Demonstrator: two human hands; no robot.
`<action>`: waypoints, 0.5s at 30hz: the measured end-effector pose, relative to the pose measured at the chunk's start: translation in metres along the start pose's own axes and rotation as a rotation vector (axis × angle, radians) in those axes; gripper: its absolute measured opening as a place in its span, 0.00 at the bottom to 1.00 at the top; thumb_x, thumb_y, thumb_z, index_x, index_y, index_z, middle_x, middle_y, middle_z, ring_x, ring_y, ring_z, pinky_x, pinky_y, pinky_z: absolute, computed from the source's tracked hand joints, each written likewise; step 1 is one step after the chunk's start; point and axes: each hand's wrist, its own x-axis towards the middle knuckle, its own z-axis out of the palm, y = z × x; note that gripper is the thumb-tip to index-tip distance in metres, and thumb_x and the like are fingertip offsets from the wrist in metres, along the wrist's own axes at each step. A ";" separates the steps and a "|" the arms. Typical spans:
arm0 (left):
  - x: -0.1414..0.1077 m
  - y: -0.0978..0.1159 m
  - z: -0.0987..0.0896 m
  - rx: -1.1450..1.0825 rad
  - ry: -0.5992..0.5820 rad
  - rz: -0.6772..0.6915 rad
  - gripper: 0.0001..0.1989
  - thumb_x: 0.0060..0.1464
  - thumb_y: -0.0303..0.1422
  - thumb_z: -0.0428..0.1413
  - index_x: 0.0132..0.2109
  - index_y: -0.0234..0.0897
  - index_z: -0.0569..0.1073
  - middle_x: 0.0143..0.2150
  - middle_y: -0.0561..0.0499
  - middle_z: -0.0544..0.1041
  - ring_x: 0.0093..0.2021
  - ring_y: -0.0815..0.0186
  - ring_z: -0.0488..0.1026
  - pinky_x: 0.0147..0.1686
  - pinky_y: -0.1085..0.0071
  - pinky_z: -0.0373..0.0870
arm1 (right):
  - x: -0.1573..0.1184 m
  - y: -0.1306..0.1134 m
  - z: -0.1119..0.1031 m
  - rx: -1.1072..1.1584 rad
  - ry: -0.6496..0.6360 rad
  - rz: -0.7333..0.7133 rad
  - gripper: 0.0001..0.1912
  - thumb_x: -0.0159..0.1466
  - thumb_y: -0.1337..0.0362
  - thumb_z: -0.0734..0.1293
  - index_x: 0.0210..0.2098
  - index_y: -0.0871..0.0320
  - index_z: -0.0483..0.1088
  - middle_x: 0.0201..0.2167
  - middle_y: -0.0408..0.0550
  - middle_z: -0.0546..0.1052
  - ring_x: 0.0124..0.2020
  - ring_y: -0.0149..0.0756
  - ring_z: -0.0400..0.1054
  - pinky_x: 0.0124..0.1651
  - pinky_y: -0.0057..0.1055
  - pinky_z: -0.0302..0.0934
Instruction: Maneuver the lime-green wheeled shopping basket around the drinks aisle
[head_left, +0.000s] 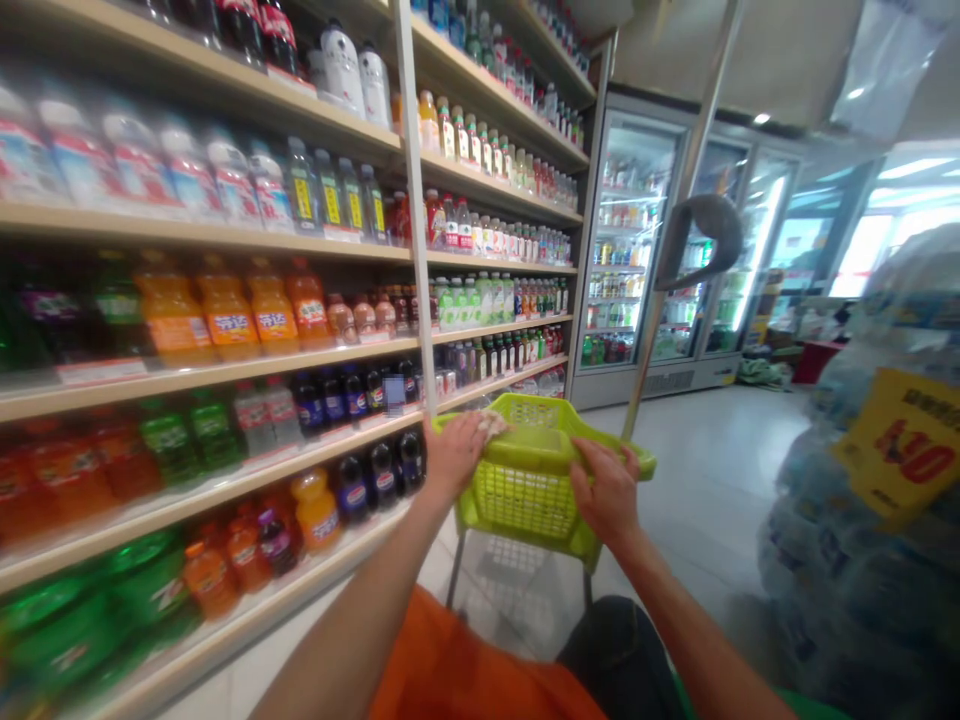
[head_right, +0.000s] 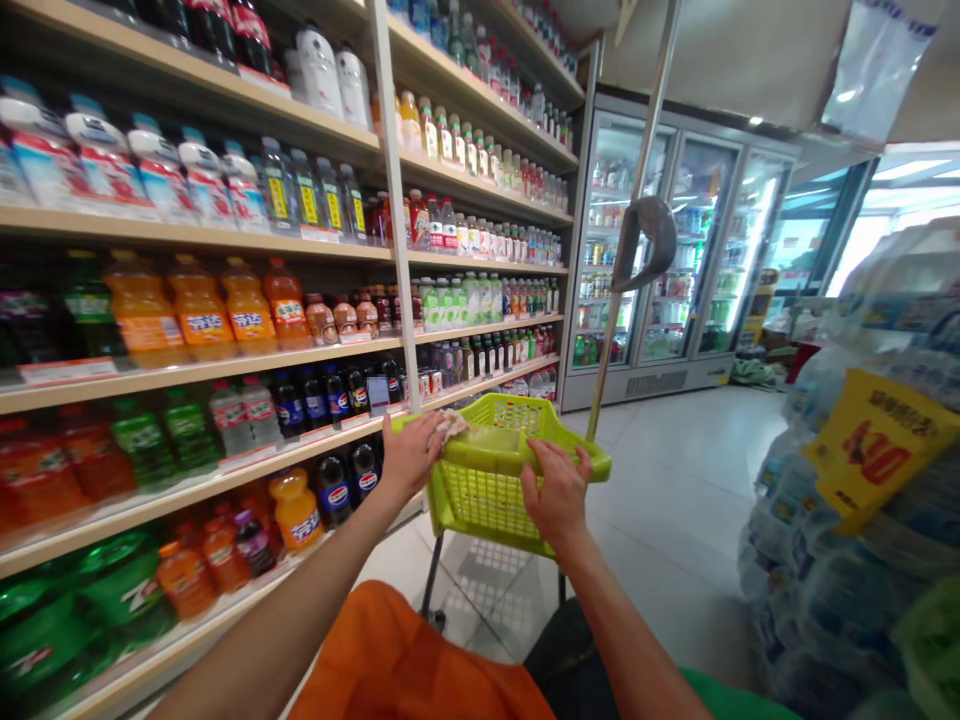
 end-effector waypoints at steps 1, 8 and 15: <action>0.001 -0.007 -0.002 0.014 -0.006 -0.030 0.15 0.60 0.37 0.43 0.48 0.44 0.70 0.49 0.48 0.75 0.50 0.60 0.70 0.60 0.42 0.35 | 0.000 0.000 0.000 -0.004 0.004 -0.008 0.15 0.60 0.63 0.57 0.43 0.57 0.70 0.38 0.50 0.77 0.42 0.42 0.69 0.57 0.46 0.44; 0.002 -0.013 -0.012 0.083 -0.031 -0.047 0.14 0.60 0.37 0.42 0.44 0.43 0.71 0.41 0.51 0.77 0.44 0.61 0.71 0.58 0.44 0.41 | -0.001 0.007 0.000 -0.067 0.016 -0.147 0.14 0.62 0.63 0.58 0.43 0.57 0.71 0.41 0.48 0.77 0.47 0.41 0.68 0.59 0.46 0.38; -0.015 0.030 -0.013 0.011 0.012 0.016 0.11 0.59 0.37 0.46 0.47 0.45 0.69 0.42 0.51 0.76 0.45 0.63 0.71 0.58 0.48 0.45 | 0.005 0.051 0.000 -0.193 0.025 -0.016 0.16 0.63 0.61 0.55 0.40 0.56 0.72 0.39 0.48 0.77 0.50 0.44 0.65 0.58 0.51 0.38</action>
